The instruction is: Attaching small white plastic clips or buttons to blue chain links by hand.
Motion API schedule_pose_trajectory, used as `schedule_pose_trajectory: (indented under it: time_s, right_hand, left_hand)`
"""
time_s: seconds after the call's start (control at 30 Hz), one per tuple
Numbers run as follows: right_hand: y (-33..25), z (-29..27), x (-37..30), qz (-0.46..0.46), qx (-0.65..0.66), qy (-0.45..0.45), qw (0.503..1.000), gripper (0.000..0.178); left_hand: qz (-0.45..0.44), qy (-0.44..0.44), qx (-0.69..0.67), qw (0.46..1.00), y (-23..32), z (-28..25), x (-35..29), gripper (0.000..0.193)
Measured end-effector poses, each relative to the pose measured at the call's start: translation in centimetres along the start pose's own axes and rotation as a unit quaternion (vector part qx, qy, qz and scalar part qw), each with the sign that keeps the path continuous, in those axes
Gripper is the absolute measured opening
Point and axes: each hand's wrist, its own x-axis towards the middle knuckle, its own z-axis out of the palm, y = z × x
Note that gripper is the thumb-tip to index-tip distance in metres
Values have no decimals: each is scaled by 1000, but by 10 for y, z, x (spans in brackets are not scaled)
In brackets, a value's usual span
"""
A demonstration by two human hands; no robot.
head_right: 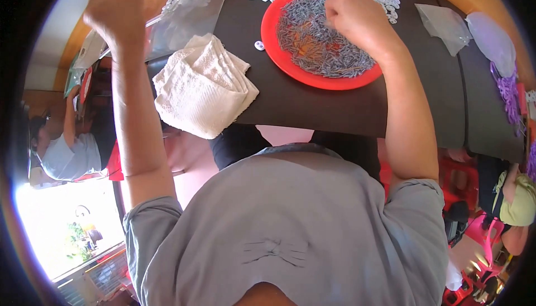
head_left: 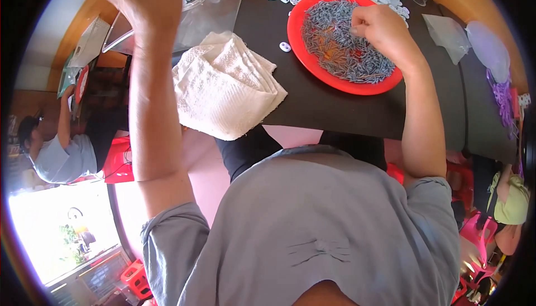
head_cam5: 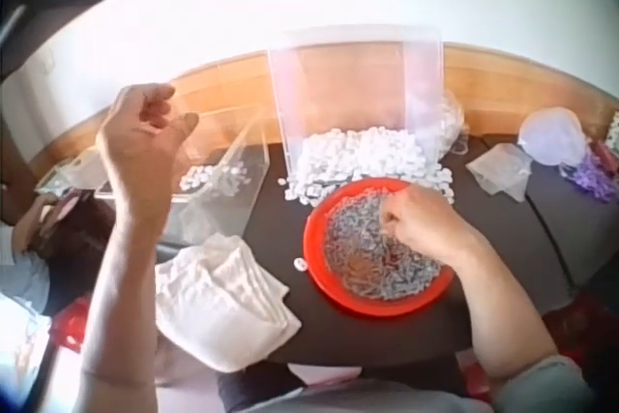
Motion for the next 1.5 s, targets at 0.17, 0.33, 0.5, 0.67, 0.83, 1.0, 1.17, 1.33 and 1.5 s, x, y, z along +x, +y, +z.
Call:
schedule_pose_trajectory:
  time_s: [0.17,0.33,0.5,0.67,0.83,1.0,1.17,1.33,1.5]
  right_hand:
    - [2,8,0,28,159,72,984,10]
    - [4,12,1,-82,142,99,981,9]
    - [1,17,3,-52,192,38,979,7]
    - [6,21,6,-115,160,86,977,7]
    - [-1,20,5,-115,206,121,964,9]
    - [0,18,5,-84,246,86,962,9]
    - [-1,9,4,-4,452,4,892,11]
    - [-1,2,3,-3,495,5,869,15]
    - [-15,-6,-1,-13,517,64,854,19]
  left_hand:
    - [-179,-252,-211,927,68,-11,-53,9]
    - [-218,-440,-109,864,30,34,-115,20]
    - [-212,-537,-136,805,14,79,-128,25]
    - [-211,-504,-170,820,11,88,-138,20]
    - [-211,-482,-110,843,16,83,-143,12]
    - [-223,-456,-136,851,14,80,-145,12]
    - [-375,-319,-304,816,21,74,-127,8]
    - [-436,-330,-408,731,57,65,-95,5]
    - [-455,-382,-436,676,87,73,-84,9]
